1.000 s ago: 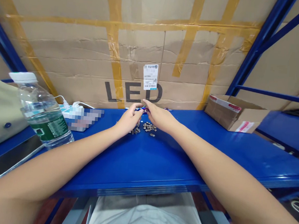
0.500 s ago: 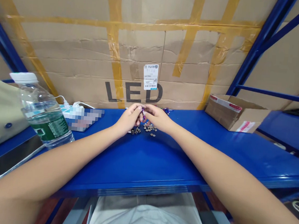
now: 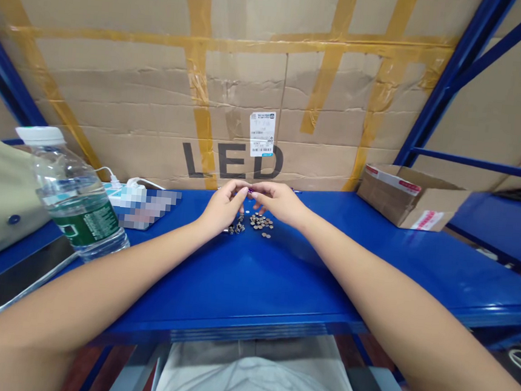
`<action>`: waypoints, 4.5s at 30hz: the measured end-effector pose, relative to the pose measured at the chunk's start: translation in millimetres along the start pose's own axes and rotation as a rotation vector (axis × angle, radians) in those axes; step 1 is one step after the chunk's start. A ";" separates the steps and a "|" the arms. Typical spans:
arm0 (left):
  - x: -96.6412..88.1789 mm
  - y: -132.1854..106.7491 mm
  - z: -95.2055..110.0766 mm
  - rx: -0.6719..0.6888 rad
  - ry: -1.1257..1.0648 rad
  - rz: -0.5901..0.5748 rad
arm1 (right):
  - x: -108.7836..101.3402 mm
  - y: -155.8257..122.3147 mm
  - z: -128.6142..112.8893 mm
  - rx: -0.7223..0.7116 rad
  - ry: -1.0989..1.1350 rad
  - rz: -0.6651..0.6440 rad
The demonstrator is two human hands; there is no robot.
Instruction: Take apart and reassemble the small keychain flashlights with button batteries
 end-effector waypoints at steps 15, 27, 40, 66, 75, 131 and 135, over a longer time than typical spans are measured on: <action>7.3 -0.1 -5.1 0.009 -0.001 -0.039 | 2.5 -4.7 -6.2 0.030 -0.424 -0.193; 10.8 0.3 -8.4 -0.012 0.012 -0.052 | 6.4 -0.3 4.7 0.014 -0.632 -0.141; 5.8 0.7 -6.9 -0.009 0.052 0.028 | 4.9 -1.7 3.2 0.049 -0.736 -0.135; -7.5 6.4 -13.1 0.049 0.277 0.080 | -59.9 -13.8 51.6 0.194 -0.831 -0.377; 3.7 0.7 -5.8 0.174 0.355 0.012 | -50.4 -8.0 26.0 0.125 -0.554 -0.205; 1.0 -2.6 -1.5 0.081 0.379 0.065 | 5.6 -12.0 22.2 0.296 0.111 -0.094; 2.4 -2.9 -0.9 0.124 0.393 0.073 | 5.3 -11.6 25.0 0.288 0.073 -0.105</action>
Point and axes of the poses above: each hand's wrist, its own y-axis towards the middle knuckle, its own x-axis out of the palm, z = x × y, the point moved 8 cm from there along y, towards the middle knuckle, and after that the axes turned 13 degrees about -x, right-handed, at the moved point
